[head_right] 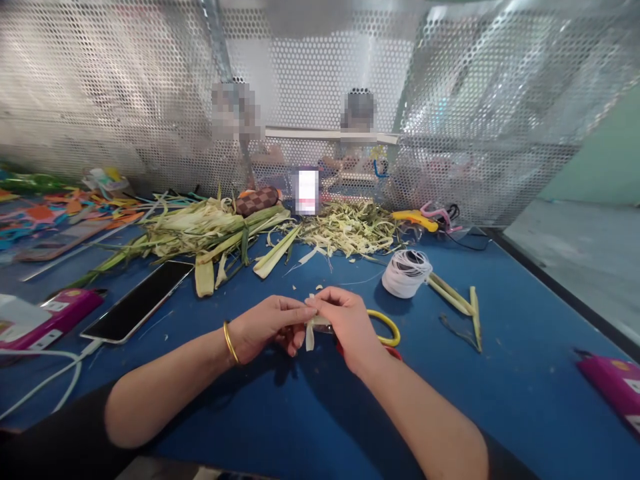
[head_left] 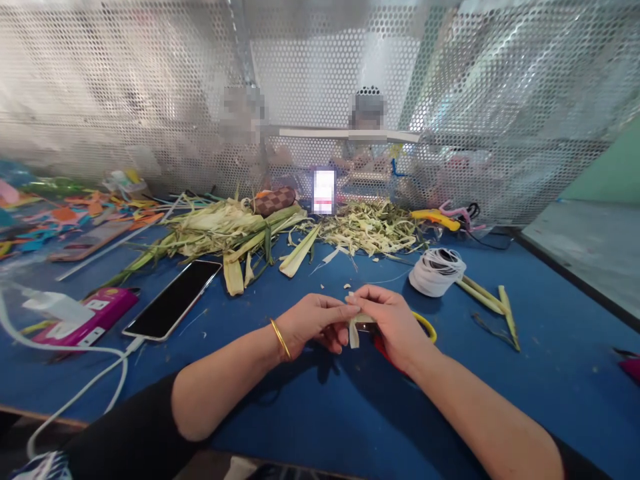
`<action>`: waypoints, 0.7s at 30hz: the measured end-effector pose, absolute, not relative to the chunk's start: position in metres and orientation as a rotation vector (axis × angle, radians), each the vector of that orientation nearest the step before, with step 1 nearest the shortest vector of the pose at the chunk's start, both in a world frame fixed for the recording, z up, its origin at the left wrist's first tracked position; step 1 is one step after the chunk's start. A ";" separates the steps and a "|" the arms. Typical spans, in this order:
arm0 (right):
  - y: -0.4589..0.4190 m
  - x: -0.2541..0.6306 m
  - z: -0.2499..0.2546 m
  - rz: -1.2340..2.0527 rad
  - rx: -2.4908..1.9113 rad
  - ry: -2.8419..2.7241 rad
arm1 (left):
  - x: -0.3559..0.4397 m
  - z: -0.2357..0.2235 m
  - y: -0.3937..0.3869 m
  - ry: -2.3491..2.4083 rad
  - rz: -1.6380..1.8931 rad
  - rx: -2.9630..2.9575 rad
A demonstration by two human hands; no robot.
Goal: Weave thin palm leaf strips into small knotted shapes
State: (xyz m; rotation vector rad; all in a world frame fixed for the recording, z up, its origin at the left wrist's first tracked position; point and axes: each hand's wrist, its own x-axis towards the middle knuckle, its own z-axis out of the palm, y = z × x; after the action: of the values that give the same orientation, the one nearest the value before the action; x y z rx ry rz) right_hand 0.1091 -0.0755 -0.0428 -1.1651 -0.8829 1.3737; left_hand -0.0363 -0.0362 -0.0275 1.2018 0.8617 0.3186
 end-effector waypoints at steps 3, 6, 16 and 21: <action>-0.074 0.109 -0.044 1.383 -1.158 -0.883 | -0.034 -0.030 -0.039 0.887 0.370 1.197; -0.074 0.108 -0.043 1.359 -1.166 -0.880 | -0.032 -0.028 -0.041 0.872 0.423 1.265; -0.075 0.117 -0.042 0.591 -1.399 -1.351 | -0.035 -0.028 -0.037 0.893 0.525 1.220; -0.086 0.119 -0.032 -0.271 -1.135 -1.982 | -0.038 -0.026 -0.032 0.905 0.603 1.014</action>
State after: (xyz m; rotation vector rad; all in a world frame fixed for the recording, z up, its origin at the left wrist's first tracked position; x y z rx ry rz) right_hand 0.1192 -0.0861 -0.0319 -1.1347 -1.9825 -0.2714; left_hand -0.0380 -0.0318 -0.0263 1.0140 0.9046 0.6031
